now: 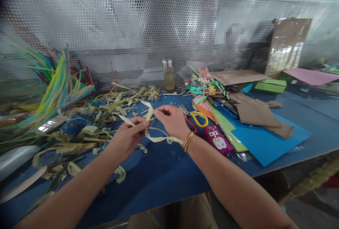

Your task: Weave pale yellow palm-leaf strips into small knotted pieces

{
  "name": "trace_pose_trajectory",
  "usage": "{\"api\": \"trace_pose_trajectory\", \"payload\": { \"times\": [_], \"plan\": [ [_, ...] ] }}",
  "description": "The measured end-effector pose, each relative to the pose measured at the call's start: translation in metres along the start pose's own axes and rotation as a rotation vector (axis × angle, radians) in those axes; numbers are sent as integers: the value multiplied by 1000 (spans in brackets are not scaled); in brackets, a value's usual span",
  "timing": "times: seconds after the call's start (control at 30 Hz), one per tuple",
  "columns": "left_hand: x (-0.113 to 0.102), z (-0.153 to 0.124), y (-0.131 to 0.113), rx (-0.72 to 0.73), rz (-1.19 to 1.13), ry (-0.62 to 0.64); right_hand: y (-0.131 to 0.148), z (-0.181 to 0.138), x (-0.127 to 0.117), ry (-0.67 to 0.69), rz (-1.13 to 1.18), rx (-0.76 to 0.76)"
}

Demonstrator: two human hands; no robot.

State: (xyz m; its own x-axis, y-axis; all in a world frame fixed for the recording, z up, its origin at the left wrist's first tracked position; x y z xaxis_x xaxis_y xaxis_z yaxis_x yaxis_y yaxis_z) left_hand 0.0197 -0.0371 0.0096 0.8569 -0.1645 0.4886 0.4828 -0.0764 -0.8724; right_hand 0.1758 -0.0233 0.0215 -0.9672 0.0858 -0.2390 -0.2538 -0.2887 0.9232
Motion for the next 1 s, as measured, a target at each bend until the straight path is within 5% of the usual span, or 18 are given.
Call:
{"api": "trace_pose_trajectory", "payload": {
  "times": [0.17,0.67,1.0],
  "plan": [
    [-2,2,4,-23,15,14,-1,-1,4,87,236,130],
    [-1,0,-1,60,110,-75,0,-4,-1,-58,-366,-310],
    [1,-1,-1,12,99,-25,-9,9,-12,-253,-195,-100]
  ]
}}
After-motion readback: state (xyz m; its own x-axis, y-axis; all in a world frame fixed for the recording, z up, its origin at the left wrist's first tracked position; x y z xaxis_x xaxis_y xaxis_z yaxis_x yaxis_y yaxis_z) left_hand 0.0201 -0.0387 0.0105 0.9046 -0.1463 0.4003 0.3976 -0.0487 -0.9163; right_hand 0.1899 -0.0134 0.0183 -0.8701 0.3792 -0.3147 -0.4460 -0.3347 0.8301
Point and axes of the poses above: each hand's wrist, its own z-axis towards the middle knuckle, its own x-axis out of the palm, y = z × x, the point moved 1 cm from there along z, towards the middle knuckle, and after that the axes turned 13 degrees about -z, right-handed, at the moved point
